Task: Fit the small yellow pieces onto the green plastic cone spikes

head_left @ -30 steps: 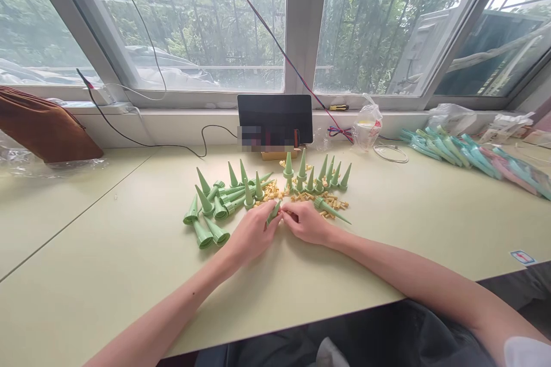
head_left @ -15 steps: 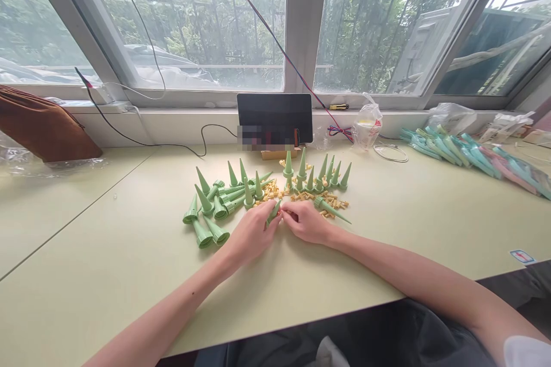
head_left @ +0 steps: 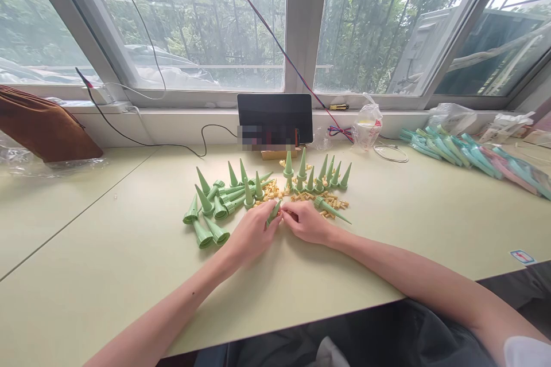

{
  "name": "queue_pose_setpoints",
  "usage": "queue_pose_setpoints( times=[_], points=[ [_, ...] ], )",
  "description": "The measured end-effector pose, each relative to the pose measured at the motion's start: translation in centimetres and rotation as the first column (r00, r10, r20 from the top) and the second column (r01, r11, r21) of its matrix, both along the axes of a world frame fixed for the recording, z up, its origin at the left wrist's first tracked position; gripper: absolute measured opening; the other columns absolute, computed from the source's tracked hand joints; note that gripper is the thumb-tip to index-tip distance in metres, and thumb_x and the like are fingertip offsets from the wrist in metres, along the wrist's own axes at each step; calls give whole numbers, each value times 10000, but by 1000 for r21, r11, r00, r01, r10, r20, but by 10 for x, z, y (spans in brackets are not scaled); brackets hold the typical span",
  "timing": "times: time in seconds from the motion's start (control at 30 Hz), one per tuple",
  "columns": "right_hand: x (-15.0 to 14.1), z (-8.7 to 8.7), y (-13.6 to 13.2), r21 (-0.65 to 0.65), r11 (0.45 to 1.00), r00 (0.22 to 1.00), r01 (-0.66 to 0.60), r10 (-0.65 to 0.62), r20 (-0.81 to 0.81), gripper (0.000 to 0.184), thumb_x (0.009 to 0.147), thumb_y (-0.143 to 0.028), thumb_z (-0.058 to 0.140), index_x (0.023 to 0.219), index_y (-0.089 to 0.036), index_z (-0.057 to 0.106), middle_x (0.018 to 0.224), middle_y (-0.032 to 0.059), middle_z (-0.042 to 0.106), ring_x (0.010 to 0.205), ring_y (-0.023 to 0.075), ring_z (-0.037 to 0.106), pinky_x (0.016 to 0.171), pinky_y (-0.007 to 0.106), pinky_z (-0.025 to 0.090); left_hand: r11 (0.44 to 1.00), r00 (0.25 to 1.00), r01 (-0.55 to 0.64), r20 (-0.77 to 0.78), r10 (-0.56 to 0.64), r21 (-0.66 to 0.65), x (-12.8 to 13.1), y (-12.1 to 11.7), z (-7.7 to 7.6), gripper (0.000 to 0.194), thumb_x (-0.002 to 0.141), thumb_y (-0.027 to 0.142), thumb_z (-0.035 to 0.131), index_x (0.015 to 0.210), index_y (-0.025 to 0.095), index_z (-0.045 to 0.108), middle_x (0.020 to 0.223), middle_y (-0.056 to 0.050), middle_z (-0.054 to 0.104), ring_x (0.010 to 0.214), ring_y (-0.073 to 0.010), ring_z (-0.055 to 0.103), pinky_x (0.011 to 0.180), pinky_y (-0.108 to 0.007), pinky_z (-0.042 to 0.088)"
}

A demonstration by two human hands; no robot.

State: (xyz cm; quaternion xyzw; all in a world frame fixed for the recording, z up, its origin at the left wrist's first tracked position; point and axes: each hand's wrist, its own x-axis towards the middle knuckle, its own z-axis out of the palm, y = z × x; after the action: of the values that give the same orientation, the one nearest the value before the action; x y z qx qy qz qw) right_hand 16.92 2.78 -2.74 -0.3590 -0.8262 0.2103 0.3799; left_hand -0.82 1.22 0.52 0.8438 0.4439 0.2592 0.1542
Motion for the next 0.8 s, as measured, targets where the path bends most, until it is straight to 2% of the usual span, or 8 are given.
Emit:
queue_pose_setpoints(
  times=[0.37, 0.5, 0.63, 0.8],
  points=[
    [0, -2, 1, -1, 1000, 1000, 17, -17, 10, 270, 895, -154, 428, 630, -180, 382, 558, -55, 373, 515, 81, 339, 529, 217, 264, 1000, 996, -8, 92, 10, -23, -1, 3, -4, 202, 936, 248, 393, 743, 202, 429, 634, 31, 490, 475, -113, 369, 510, -243, 309],
    [0, 0, -1, -23, 999, 999, 38, -39, -10, 194, 922, -190, 441, 759, -172, 546, 591, -46, 446, 528, 89, 382, 543, 217, 303, 997, 988, -14, 150, 25, -72, -2, 6, -8, 147, 924, 246, 412, 814, 197, 495, 632, 39, 494, 451, -100, 347, 475, -228, 285],
    [0, 0, -1, -61, 997, 995, 56, -61, -74, 106, 912, -197, 481, 894, -167, 581, 606, -44, 503, 516, 91, 407, 536, 216, 332, 996, 977, -49, 205, 65, -81, -4, 7, -9, 124, 915, 253, 444, 826, 199, 510, 640, 45, 510, 453, -91, 347, 474, -218, 278],
    [0, -2, 1, -43, 998, 992, 50, -55, -116, 136, 913, -169, 475, 843, -168, 591, 704, -3, 598, 590, 104, 488, 589, 222, 382, 994, 974, -79, 205, 94, -78, -4, 6, -10, 134, 920, 261, 456, 814, 199, 510, 632, 52, 504, 455, -87, 333, 493, -218, 292]
  ],
)
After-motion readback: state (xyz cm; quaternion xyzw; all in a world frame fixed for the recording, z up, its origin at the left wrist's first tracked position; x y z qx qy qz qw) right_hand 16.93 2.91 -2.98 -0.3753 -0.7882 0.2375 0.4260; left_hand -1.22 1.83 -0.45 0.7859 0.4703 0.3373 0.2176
